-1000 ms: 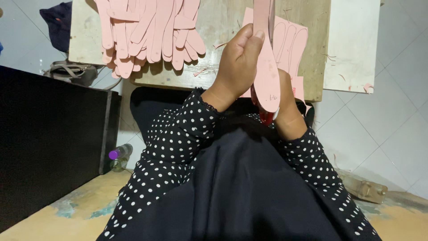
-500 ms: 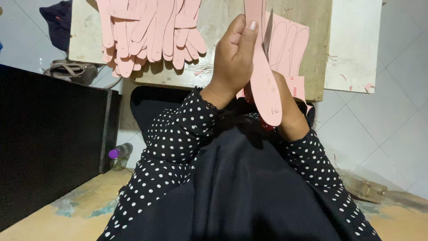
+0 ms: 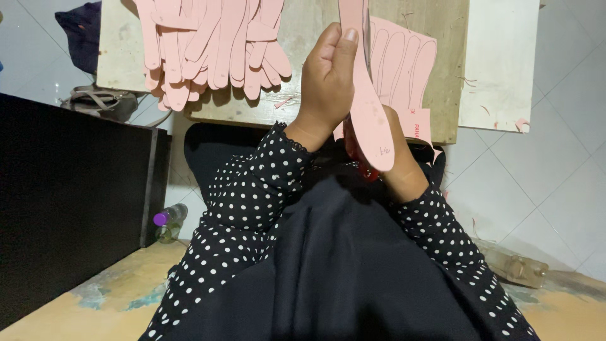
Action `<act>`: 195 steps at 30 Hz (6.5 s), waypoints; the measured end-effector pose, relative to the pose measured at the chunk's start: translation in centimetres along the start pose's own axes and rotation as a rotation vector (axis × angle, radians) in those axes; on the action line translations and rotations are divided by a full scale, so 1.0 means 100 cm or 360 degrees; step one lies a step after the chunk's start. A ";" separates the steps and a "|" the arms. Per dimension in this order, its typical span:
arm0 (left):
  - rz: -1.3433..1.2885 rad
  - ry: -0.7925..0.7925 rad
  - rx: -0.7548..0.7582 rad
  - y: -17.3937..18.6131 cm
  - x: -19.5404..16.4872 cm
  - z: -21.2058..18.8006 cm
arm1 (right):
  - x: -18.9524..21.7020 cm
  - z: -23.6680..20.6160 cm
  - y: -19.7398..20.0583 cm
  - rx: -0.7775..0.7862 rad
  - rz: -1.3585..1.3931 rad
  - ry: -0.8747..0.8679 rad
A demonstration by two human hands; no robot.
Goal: The person cuts pink insole-shaped pieces from sheets of pink material using red-handled scissors, following drawn outlines. They trim each piece along the curve, set finished pieces onto a growing pile on the workbench, and continue cutting more pieces from the sheets.
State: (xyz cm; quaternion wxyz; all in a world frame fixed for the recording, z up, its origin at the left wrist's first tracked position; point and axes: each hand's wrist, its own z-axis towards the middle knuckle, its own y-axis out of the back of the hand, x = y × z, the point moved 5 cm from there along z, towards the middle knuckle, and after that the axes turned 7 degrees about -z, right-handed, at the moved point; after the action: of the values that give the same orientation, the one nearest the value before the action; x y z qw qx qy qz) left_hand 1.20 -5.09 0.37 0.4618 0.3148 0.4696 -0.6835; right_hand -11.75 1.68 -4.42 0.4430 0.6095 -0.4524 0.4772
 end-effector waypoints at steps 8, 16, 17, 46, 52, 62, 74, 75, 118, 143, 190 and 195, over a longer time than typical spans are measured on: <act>-0.0081 0.0076 0.0038 -0.008 0.008 -0.006 | 0.006 -0.005 0.003 -0.0040 -0.0134 -0.0016; -0.0079 0.0105 0.0015 -0.006 0.012 -0.004 | 0.007 0.005 0.004 -0.0108 -0.0213 0.0022; -0.0069 0.0088 0.0023 -0.003 0.010 -0.001 | 0.008 0.004 0.004 -0.0101 -0.0206 0.0020; -0.0099 0.0115 0.0005 -0.005 0.022 -0.012 | 0.021 0.018 0.000 -0.0325 -0.0865 0.0417; -0.0170 0.0124 0.0000 -0.006 0.023 -0.010 | 0.018 0.010 -0.001 -0.0300 -0.0764 0.0210; 0.0245 0.0088 -0.0059 0.000 0.008 0.000 | 0.026 0.006 -0.007 -0.0311 -0.0911 0.0413; 0.0336 0.0052 0.0079 -0.011 -0.001 -0.006 | 0.003 0.015 0.014 -0.0184 -0.0453 0.0247; 0.0344 0.0051 0.0082 -0.010 0.000 -0.006 | 0.003 0.013 0.014 -0.0191 -0.0459 0.0308; 0.0131 0.0315 0.0590 -0.003 -0.005 0.001 | 0.020 0.006 0.012 -0.0153 -0.0342 0.0201; -0.0761 0.0553 -0.1191 0.160 0.064 0.015 | -0.055 0.023 0.047 -0.0190 -0.0062 -0.0010; 0.0650 -0.0374 0.0838 -0.129 0.080 -0.047 | -0.102 0.053 0.100 -0.0623 0.0800 0.0065; 0.1674 -0.0404 0.0793 -0.033 0.124 -0.051 | -0.105 0.051 0.106 -0.0654 0.0999 0.0030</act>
State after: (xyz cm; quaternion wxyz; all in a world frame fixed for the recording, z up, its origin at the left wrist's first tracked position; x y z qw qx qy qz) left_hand -6.49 -4.07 -11.05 0.7031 0.5199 0.0173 -0.4849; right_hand -22.55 -3.97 -14.40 0.3924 0.3350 -0.6993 0.4947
